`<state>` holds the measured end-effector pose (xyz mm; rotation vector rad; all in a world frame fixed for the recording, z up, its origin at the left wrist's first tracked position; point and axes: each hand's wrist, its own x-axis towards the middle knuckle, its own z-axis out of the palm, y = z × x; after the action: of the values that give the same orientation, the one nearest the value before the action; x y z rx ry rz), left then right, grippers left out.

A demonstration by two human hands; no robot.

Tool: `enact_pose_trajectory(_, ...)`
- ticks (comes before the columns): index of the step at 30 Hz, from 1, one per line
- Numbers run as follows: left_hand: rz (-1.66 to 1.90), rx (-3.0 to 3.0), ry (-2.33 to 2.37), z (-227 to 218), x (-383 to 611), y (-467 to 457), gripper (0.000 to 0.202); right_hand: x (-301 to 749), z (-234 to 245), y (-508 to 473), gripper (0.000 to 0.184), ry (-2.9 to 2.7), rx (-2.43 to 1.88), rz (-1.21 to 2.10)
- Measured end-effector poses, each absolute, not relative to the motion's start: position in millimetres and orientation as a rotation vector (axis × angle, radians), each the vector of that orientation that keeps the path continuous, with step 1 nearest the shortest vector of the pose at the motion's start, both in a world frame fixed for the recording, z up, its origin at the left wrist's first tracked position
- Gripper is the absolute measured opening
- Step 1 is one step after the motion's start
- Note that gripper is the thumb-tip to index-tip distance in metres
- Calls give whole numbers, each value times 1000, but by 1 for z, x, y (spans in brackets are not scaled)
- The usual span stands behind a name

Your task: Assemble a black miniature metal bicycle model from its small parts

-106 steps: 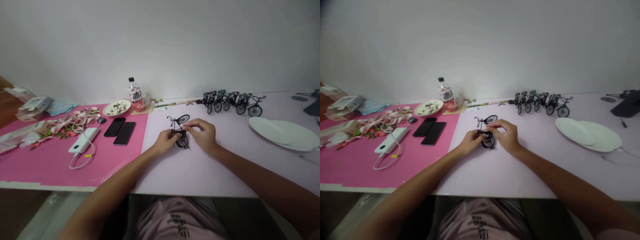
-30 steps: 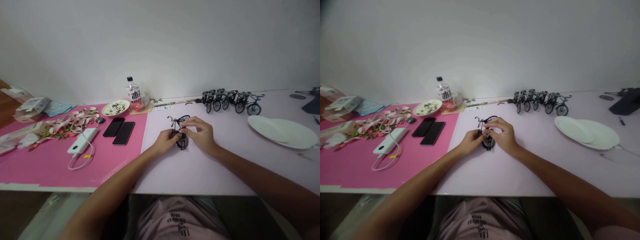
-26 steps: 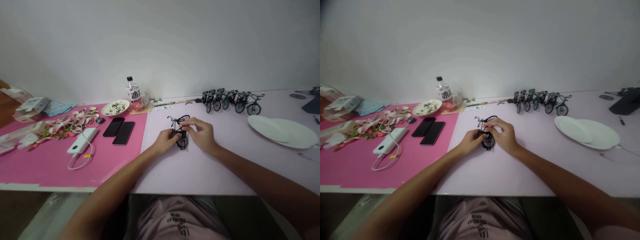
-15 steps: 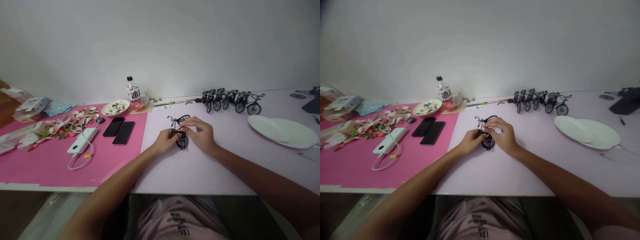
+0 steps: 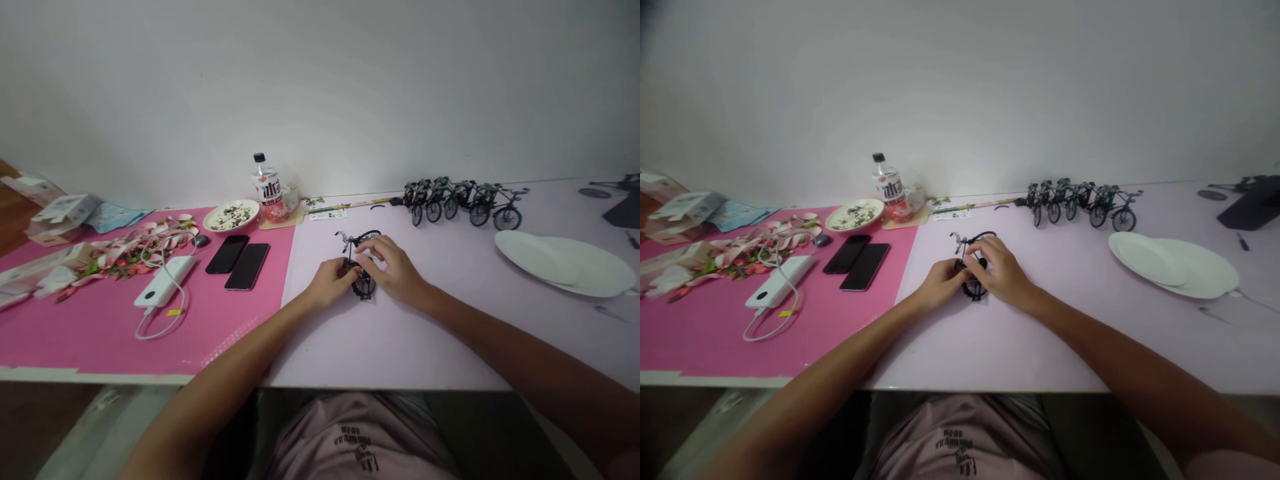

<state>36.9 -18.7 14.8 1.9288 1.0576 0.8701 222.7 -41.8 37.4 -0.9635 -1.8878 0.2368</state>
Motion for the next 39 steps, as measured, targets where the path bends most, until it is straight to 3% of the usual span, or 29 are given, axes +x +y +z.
enact_pose_trajectory(11,844,2108,1169,22,40,-29,33,222,37,-42,12,-2007,-1151,250)
enact_pose_trajectory(20,834,2096,1178,23,40,-29,32,222,37,-43,14,-2194,-1205,-15)
enact_pose_trajectory(33,993,1968,1326,33,20,-9,31,253,20,-9,16,-2140,-1292,233)
enact_pose_trajectory(39,1011,2001,1375,36,10,-1,29,250,11,-9,25,-2186,-1290,372)
